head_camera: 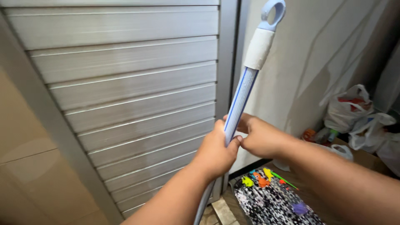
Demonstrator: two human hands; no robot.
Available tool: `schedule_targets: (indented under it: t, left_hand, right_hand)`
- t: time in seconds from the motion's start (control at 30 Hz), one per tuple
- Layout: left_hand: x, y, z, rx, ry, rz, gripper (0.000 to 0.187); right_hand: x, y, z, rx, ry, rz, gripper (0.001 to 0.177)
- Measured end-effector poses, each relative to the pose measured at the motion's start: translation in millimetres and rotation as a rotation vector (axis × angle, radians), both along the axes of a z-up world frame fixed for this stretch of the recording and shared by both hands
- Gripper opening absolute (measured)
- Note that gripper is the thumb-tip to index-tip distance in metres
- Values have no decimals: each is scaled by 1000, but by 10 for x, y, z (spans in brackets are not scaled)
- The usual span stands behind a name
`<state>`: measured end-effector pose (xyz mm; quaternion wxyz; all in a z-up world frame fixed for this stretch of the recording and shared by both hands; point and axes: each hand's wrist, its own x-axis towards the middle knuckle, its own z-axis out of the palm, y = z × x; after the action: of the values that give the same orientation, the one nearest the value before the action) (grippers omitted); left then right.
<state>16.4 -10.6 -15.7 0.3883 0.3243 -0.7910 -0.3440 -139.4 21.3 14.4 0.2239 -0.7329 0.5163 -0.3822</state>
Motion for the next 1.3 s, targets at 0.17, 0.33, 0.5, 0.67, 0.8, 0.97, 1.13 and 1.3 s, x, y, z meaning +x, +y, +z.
schedule_targets:
  t: [0.17,0.33,0.5,0.67,0.8,0.97,1.13,1.3]
  left_hand:
    - [516,-48,-181,169,-40,-5,29]
    - [944,64,-145,348,-63,276,27]
    - [1422,169,-6,372,-48,519,28]
    - [1976,440,-98,343,-93,725,23]
    - [2452,848,-272,425,-157,848,24]
    - [2916,1384,-357,470,-176,1016,21]
    - [3330,2058,-443,548,-145,1114,19]
    - [3704,2750,-525,646,-10,1291,15]
  right_hand:
    - [381,-125,302,308,-539,96,58]
    - [1321,-87,761,315,-552,303,26]
    - [1890,-234,823,244,-615,422,38]
    - [2464,-206,733,418,-661,646,38]
    - [2860,-77,471,585,-709,743,36]
    - [3354,177,319,677,-684,898,33]
    - [3826,666,259,812,-556,944,26]
    - [4234,1171,422,786,-615,1142,20]
